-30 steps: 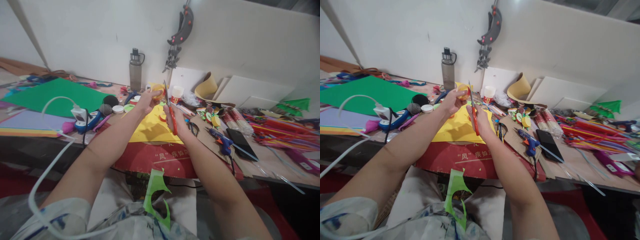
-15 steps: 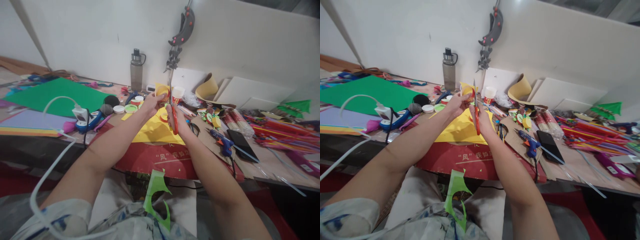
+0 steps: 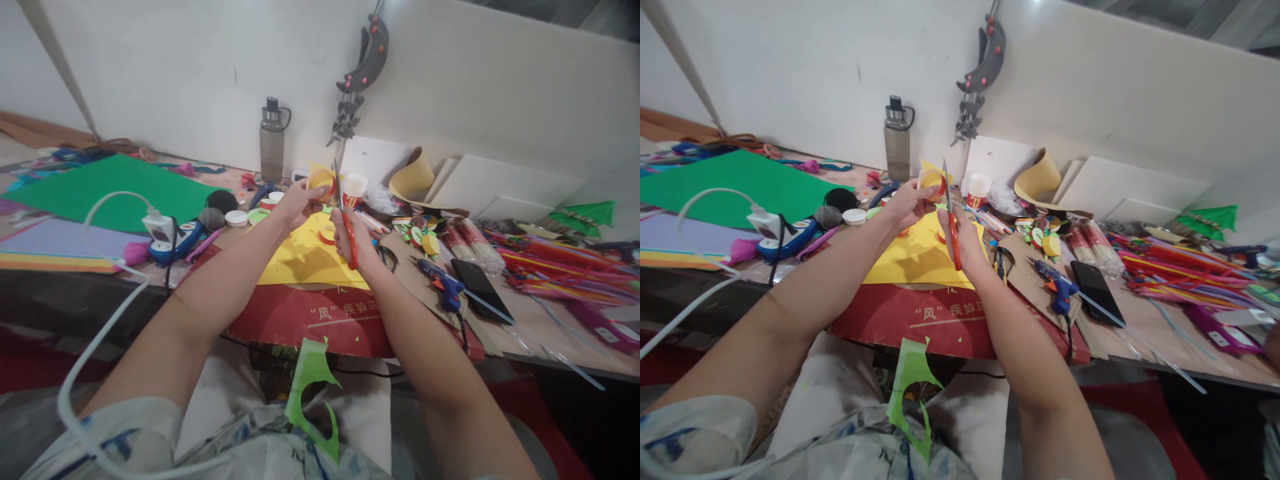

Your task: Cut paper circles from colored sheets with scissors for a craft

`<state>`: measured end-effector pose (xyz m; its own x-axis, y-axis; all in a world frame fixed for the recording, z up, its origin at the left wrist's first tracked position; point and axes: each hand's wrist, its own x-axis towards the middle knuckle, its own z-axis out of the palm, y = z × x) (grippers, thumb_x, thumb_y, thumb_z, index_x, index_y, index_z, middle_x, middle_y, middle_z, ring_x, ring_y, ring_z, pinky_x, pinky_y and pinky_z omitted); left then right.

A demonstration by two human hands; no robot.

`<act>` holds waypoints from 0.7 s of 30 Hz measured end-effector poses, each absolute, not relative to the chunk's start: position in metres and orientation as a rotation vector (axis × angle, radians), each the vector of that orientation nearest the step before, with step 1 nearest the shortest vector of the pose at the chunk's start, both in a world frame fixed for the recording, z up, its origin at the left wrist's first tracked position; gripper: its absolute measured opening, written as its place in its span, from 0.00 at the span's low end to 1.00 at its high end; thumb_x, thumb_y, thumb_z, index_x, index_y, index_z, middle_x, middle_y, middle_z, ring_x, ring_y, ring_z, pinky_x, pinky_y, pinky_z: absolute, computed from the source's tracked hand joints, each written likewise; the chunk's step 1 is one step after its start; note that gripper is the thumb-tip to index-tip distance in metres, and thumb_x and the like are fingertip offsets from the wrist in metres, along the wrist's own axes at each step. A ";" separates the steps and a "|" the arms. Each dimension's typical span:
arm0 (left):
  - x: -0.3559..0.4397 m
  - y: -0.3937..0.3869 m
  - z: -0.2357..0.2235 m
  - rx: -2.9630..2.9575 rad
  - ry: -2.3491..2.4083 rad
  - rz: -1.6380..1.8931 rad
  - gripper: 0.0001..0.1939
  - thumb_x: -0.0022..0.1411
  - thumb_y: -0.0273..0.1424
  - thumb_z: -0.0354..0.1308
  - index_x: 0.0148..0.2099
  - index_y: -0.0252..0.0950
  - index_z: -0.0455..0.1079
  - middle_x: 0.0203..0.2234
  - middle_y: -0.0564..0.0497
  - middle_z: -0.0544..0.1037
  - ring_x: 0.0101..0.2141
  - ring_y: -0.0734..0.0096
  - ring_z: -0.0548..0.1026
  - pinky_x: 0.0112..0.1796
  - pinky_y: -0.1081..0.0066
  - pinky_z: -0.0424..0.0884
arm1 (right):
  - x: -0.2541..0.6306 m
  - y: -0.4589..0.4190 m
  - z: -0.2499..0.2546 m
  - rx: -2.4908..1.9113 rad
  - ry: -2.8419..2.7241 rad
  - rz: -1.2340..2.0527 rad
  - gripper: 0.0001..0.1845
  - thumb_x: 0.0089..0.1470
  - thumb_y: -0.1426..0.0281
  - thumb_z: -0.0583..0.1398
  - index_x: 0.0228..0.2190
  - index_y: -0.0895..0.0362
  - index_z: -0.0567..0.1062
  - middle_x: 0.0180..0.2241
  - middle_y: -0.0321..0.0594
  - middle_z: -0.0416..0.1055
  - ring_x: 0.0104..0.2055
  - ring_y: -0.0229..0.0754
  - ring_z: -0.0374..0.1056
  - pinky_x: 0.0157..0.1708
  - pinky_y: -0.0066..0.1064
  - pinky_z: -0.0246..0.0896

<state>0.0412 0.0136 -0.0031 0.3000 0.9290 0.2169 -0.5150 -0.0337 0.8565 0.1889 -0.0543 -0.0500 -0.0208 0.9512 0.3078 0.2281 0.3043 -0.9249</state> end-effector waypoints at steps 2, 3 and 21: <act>0.038 0.015 -0.002 1.069 0.507 1.232 0.13 0.52 0.22 0.73 0.37 0.33 0.72 0.25 0.54 0.78 0.25 0.79 0.76 0.25 0.79 0.66 | 0.188 -0.055 -0.049 -1.149 -1.458 0.843 0.32 0.57 0.36 0.61 0.43 0.51 0.71 0.25 0.31 0.64 0.23 0.34 0.58 0.18 0.23 0.59; 0.036 0.015 -0.001 1.077 0.511 1.225 0.14 0.52 0.22 0.73 0.37 0.33 0.72 0.24 0.55 0.77 0.25 0.79 0.75 0.25 0.79 0.65 | 0.188 -0.055 -0.049 -1.158 -1.445 0.841 0.33 0.56 0.36 0.62 0.43 0.51 0.72 0.24 0.31 0.63 0.23 0.35 0.59 0.18 0.23 0.60; 0.041 0.013 -0.001 1.081 0.599 1.279 0.09 0.55 0.22 0.72 0.34 0.33 0.74 0.23 0.54 0.77 0.23 0.77 0.75 0.24 0.78 0.66 | 0.189 -0.053 -0.053 -1.139 -1.529 0.786 0.30 0.58 0.36 0.61 0.40 0.49 0.68 0.23 0.30 0.62 0.21 0.36 0.61 0.18 0.25 0.59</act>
<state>0.0412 0.0127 -0.0010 0.2395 0.9506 0.1976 -0.4567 -0.0693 0.8869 0.1887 -0.0531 -0.0533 -0.0225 0.9388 0.3437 0.2667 0.3370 -0.9029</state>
